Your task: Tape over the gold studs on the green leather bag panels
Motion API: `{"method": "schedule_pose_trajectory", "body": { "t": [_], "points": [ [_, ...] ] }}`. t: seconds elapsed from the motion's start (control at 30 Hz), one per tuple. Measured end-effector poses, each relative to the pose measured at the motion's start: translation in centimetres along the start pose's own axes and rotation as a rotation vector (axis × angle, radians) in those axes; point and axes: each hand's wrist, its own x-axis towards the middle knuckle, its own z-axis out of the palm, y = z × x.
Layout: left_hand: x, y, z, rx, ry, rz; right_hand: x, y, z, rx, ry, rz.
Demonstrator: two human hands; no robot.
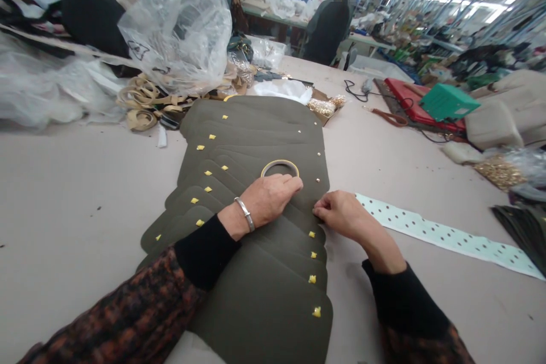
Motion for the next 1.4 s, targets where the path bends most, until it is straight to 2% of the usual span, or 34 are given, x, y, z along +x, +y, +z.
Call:
{"method": "schedule_pose_trajectory", "body": {
  "t": [0.1,0.2,0.3,0.5,0.63,0.73,0.83,0.93,1.07,1.2,1.3,1.4],
  "points": [
    [-0.1,0.4,-0.2,-0.115,0.081,0.010,-1.1,0.2,0.1,0.067,0.031,-0.038],
    [-0.2,1.2,-0.5,-0.171,0.108,0.013,-1.8,0.2,0.1,0.315,0.204,-0.066],
    [-0.2,1.9,-0.6,-0.161,0.088,-0.004,-2.4,0.0,0.1,0.493,0.358,-0.173],
    [-0.3,2.3,0.2,-0.156,0.113,-0.020,-2.8,-1.0,0.6,0.290,0.447,-0.444],
    [-0.3,2.6,0.2,-0.192,0.087,0.004,-2.5,-1.3,1.1,0.196,0.477,-0.534],
    [-0.3,2.7,-0.2,-0.208,0.037,0.011,-2.4,-1.2,1.6,0.097,0.548,-0.550],
    [-0.1,2.7,-0.6,-0.174,-0.005,-0.037,-2.4,-1.3,1.9,0.026,0.632,-0.514],
    [0.0,2.6,-0.5,-0.106,0.005,-0.052,-2.6,-1.8,2.0,0.084,0.647,-0.434],
    [0.0,3.1,0.1,-0.008,0.093,-0.022,-2.4,-2.4,2.0,0.461,0.532,-0.146],
    [0.0,3.8,0.8,0.031,0.163,-0.001,-0.9,-0.5,2.1,0.868,0.412,0.167],
    [0.3,3.4,1.2,0.167,0.090,-0.051,0.4,1.8,2.0,1.000,0.366,0.275],
    [0.8,2.6,1.4,0.289,-0.028,-0.058,1.1,3.1,1.9,0.993,0.320,0.259]
  ]
}}
